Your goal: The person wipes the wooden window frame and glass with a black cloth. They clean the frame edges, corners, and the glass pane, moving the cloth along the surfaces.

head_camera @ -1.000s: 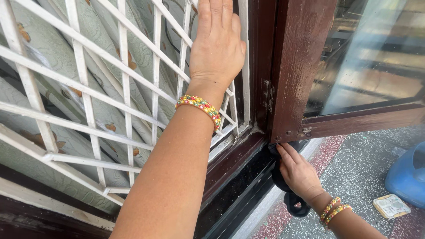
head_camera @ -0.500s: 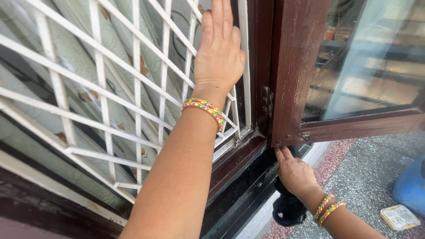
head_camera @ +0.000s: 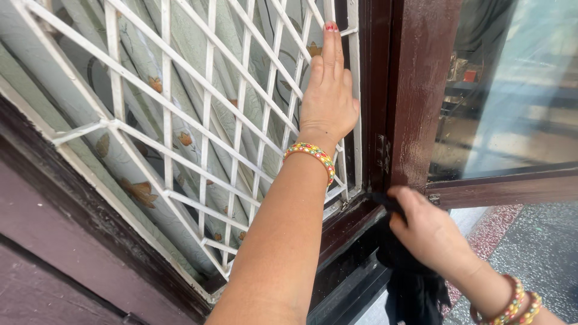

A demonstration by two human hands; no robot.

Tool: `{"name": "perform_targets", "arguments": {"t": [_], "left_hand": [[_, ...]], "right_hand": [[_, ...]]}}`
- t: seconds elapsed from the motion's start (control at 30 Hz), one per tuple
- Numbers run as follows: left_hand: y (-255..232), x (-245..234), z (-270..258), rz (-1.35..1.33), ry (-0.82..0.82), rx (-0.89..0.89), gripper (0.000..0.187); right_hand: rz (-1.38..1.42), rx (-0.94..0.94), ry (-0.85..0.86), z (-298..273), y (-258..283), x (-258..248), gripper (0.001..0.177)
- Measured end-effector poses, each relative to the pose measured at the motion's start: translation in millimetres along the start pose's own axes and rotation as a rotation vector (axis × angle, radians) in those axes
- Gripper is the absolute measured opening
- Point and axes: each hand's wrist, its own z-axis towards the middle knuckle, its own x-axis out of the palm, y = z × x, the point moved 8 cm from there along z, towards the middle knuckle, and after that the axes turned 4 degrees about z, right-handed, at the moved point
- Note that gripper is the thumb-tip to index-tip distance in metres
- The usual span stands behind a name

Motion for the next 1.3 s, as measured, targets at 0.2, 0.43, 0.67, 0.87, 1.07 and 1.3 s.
{"name": "perform_targets", "arguments": {"t": [0.2, 0.43, 0.67, 0.87, 1.07, 1.3], "left_hand": [[11.6, -20.7, 0.1, -0.165, 0.034, 0.086, 0.066], [42.7, -24.6, -19.3, -0.097, -0.156, 0.171, 0.062], [36.4, -17.9, -22.8, -0.026, -0.115, 0.172, 0.069], [35.9, -19.9, -27.8, -0.011, -0.22, 0.183, 0.062], [32.8, -18.0, -29.0, 0.0, -0.256, 0.194, 0.029], [34.0, -20.2, -28.8, -0.004, -0.328, 0.164, 0.03]], "right_hand": [[-0.031, -0.468, -0.581, 20.8, 81.1, -127.1, 0.032], [-0.201, -0.798, -0.805, 72.5, 114.9, -155.6, 0.06], [-0.377, -0.694, -0.85, 91.8, 72.5, -89.4, 0.061], [-0.402, -0.634, -0.778, 70.9, 32.3, -30.6, 0.053], [-0.519, -0.715, -0.665, 29.3, 31.1, 7.3, 0.044], [0.071, -0.754, -0.584, 23.5, 73.6, -8.5, 0.052]]}}
